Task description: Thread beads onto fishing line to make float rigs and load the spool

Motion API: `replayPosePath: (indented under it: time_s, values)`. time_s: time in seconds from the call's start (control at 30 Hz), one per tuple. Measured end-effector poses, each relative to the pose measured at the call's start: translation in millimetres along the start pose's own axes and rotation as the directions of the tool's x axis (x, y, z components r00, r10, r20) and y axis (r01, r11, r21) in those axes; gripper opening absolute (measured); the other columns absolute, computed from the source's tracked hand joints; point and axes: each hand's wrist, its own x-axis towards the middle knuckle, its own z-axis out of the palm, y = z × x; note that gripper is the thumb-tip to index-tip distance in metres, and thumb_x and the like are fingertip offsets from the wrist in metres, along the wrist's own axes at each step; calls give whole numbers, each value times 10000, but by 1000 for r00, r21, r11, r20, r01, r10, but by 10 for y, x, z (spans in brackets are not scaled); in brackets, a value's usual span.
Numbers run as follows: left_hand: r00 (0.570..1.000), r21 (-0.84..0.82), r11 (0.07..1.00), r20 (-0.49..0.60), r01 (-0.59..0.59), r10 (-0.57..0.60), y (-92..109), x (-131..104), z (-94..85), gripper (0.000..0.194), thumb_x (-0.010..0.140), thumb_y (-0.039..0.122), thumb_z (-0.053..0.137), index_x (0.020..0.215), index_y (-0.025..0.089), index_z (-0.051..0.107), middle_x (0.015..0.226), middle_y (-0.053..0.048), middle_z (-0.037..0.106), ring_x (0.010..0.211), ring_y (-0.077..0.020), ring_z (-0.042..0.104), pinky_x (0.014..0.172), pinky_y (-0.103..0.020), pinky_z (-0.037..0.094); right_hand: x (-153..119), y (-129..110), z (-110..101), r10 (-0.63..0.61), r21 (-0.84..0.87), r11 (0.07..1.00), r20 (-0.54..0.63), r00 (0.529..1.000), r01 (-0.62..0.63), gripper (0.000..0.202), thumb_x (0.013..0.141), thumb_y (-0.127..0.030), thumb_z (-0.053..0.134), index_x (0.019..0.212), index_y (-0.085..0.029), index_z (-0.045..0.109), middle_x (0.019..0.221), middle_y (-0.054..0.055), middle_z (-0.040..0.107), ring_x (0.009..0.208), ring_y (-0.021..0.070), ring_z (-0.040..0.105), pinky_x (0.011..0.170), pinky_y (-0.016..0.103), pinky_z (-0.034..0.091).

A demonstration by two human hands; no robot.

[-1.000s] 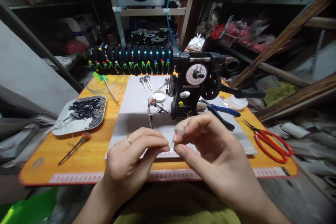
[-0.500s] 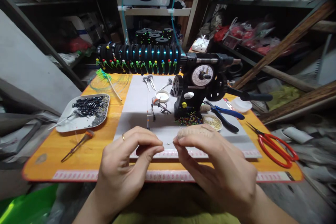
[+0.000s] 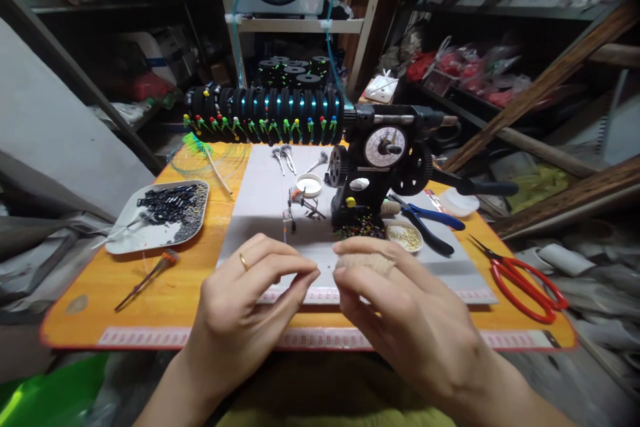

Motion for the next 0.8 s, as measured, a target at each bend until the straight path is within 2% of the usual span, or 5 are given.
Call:
replayPosePath:
  time_s: [0.1, 0.3, 0.4, 0.63, 0.8]
  values:
    - [999, -10, 1000, 25, 26, -25, 89, 50, -10, 141, 821, 2, 642, 862, 134, 673, 773, -42, 685, 723, -110, 635, 649, -211, 524, 21, -2, 23, -1, 57, 998, 25, 1000, 0, 333, 902, -19, 455, 1209, -144, 487, 875, 73, 659, 941, 212, 682, 926, 371, 580]
    - [965, -145, 955, 71, 259, -251, 132, 51, -37, 135, 841, 67, 656, 830, 195, 699, 770, 4, 712, 695, -103, 655, 628, -202, 524, -69, 16, 80, 155, 277, 949, 9, 988, -151, 414, 883, -23, 495, 1248, -217, 475, 1021, 70, 674, 1017, 205, 674, 868, 320, 584]
    - [947, -220, 921, 90, 322, -309, 123, 38, -48, 121, 844, 101, 673, 824, 215, 709, 766, 11, 721, 697, -117, 671, 632, -219, 533, -69, 15, 68, 187, 269, 946, 15, 982, -184, 395, 870, -31, 529, 1213, -225, 501, 1026, 68, 693, 984, 202, 693, 838, 304, 596]
    - [921, -321, 863, 157, 390, -358, 119, 74, -110, 143, 850, 131, 685, 858, 265, 735, 799, 14, 722, 747, -121, 674, 663, -208, 527, -41, 34, 57, 133, 310, 945, -77, 988, -103, 387, 826, 40, 584, 1109, -222, 570, 1108, 65, 748, 969, 187, 737, 836, 279, 627]
    - [880, -468, 746, 218, 474, -422, 89, 81, -107, 123, 846, 123, 672, 807, 232, 711, 767, 5, 677, 741, -117, 634, 670, -191, 520, 21, -10, 186, 380, 598, 785, -263, 887, -159, 456, 810, 60, 628, 1156, -235, 595, 1040, 39, 755, 899, 180, 749, 812, 318, 642]
